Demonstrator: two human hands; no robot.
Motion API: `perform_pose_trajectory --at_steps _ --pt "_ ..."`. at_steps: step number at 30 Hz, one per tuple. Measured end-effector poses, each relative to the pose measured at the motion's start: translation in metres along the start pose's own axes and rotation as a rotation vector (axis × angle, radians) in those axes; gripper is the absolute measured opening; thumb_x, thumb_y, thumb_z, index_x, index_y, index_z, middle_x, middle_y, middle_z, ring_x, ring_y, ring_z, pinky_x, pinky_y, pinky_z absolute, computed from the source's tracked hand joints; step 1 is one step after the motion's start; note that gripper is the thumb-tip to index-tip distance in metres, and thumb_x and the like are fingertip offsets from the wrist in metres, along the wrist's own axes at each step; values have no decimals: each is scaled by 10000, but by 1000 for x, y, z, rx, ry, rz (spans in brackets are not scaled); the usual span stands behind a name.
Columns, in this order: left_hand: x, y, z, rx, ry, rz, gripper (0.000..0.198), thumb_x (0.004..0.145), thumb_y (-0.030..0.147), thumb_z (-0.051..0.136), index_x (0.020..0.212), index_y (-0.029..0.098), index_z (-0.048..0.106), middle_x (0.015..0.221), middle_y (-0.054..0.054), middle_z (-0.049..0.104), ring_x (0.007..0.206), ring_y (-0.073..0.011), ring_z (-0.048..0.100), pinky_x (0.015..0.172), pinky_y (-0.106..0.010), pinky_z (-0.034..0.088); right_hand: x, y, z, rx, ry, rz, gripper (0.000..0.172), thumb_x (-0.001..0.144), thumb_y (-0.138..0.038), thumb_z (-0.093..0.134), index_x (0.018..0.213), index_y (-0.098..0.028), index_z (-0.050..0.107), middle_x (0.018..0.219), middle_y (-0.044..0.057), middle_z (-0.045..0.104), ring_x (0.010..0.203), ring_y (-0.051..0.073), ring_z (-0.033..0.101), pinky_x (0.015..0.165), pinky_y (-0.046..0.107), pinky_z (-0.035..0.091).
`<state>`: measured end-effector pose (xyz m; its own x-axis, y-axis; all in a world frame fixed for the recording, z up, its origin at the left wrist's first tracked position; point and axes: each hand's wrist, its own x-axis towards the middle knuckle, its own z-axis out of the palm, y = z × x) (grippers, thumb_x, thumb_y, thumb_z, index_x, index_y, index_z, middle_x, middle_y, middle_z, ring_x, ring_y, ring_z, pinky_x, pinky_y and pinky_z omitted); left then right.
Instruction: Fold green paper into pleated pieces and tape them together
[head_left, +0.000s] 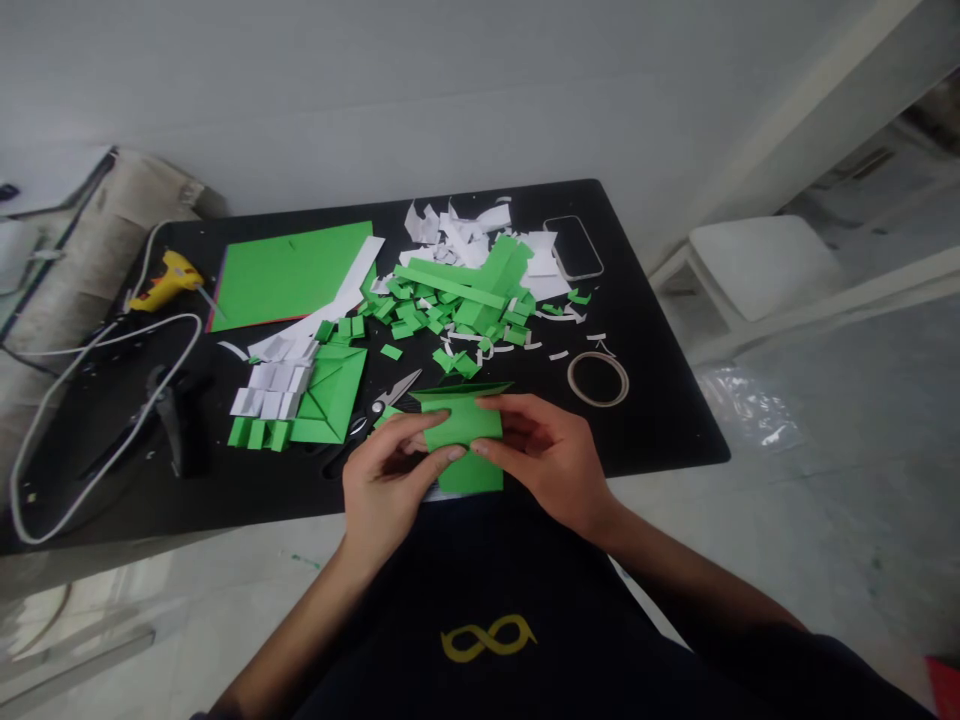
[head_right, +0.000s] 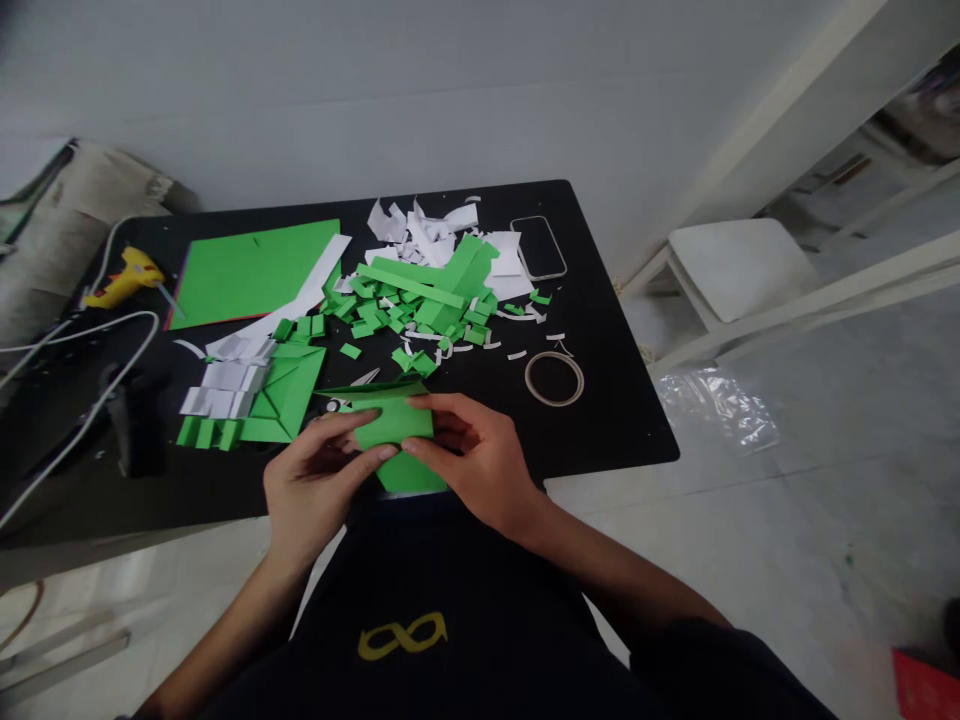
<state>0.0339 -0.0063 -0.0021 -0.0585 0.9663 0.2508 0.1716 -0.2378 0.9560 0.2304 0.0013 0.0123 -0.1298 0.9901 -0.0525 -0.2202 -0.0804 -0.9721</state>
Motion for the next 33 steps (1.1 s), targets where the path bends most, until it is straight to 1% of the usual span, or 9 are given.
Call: perform_pose_trajectory --at_steps 5,9,12,15,20,23,27,30,33 --pt "2 2 1 67 33 50 267 804 198 927 1047 270 841 907 -1 802 734 -124 687 672 -231 567 0 -3 -1 -54 12 0 349 799 -292 940 1127 -271 822 1080 36 847 989 229 823 875 358 710" --pt "4 2 -1 69 22 93 257 810 183 920 1041 264 843 903 -4 812 743 -128 707 666 -236 567 0 -3 -3 -174 4 -114 274 837 -267 918 1100 -291 844 1078 29 846 972 219 818 892 357 698" --pt "5 3 -2 54 14 142 248 814 179 916 1036 263 845 886 -9 817 722 -130 711 630 -235 564 0 -3 -4 -251 0 -209 226 858 -254 904 1074 -296 852 1032 24 846 926 209 809 850 343 692" --pt "6 2 -3 54 4 184 244 824 180 912 1041 271 848 889 -14 824 726 -136 717 606 -235 556 1 -4 -4 -266 -5 -256 221 854 -250 911 1062 -298 857 1010 19 849 905 204 804 829 330 685" --pt "7 0 -6 45 -37 253 211 844 175 896 1013 296 858 891 -16 846 835 -169 754 666 -256 591 1 -4 -3 -224 -16 -233 221 836 -273 929 1044 -303 862 981 9 852 862 195 805 782 308 679" --pt "9 1 -6 25 -52 240 180 849 185 892 987 295 860 873 -20 844 800 -169 749 653 -267 597 0 -5 -3 -218 -21 -214 199 852 -292 913 1043 -293 861 978 19 854 852 203 806 774 325 688" --pt "10 2 -4 28 -33 211 147 842 193 897 954 282 861 849 -28 837 742 -167 738 612 -270 582 0 -5 -3 -263 -51 -297 153 897 -289 872 1049 -303 861 975 25 847 865 202 798 784 333 682" --pt "9 2 -4 29 -32 236 154 843 174 892 946 284 860 852 -24 843 746 -168 738 638 -282 592 0 -5 -3 -272 -52 -332 136 896 -273 874 1028 -308 864 942 19 842 829 196 792 750 327 673" --pt "10 2 -5 30 -39 262 171 847 160 888 953 291 862 862 -20 852 750 -166 744 661 -289 605 0 -5 -3 -272 -46 -336 159 890 -231 878 1023 -317 866 934 7 843 816 187 791 757 322 670"
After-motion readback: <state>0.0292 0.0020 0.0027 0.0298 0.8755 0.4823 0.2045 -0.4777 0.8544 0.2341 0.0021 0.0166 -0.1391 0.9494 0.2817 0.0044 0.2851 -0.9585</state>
